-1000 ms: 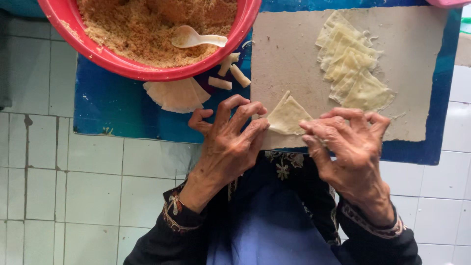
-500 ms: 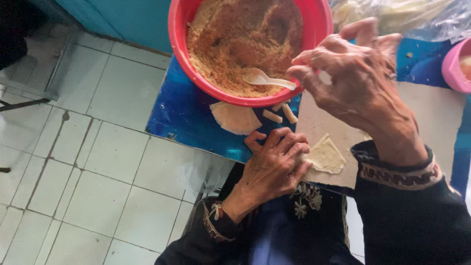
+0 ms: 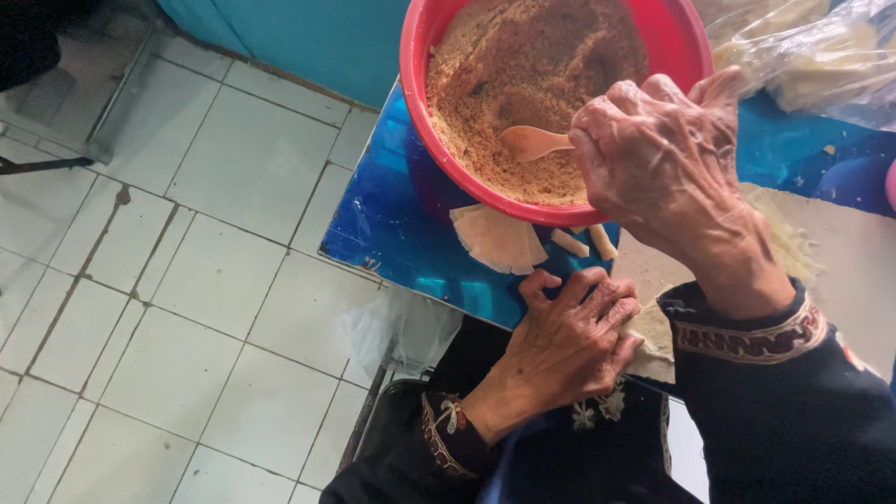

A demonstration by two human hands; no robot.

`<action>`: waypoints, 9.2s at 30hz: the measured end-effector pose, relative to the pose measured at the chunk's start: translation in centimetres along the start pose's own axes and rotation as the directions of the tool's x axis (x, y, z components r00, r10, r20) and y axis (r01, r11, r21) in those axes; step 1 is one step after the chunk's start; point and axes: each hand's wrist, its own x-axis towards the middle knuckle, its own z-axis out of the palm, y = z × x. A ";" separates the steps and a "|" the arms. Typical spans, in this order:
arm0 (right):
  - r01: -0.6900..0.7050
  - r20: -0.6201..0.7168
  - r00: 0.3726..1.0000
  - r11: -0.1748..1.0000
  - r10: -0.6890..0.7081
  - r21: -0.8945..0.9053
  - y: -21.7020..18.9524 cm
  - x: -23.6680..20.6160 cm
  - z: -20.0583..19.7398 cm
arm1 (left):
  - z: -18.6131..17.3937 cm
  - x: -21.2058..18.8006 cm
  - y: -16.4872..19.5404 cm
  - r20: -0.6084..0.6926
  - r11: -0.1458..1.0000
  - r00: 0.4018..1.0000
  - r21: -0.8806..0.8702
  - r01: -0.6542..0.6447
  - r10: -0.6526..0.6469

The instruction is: The person folds filled pastry wrappers at a small blue table. They spoon brown filling from a red bowl onto a square wrapper, fold the wrapper over the filling, press the edges closed, and set the finished parcel aside with others, repeating the cycle.

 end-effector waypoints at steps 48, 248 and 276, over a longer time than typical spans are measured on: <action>-0.350 0.007 0.936 0.935 0.352 -0.062 -0.3 -28.6 -3.2 | 0.5 0.7 1.6 0.039 0.999 0.999 -0.019 0.035 -0.034; -0.217 -0.098 0.970 0.973 0.224 0.084 0.6 -21.9 0.2 | 3.3 2.3 1.9 0.031 0.992 0.992 0.021 -0.122 0.121; -0.267 -0.108 0.955 0.960 0.275 0.084 0.8 -22.1 1.6 | 3.4 2.4 1.9 0.046 0.990 0.991 0.067 -0.128 0.125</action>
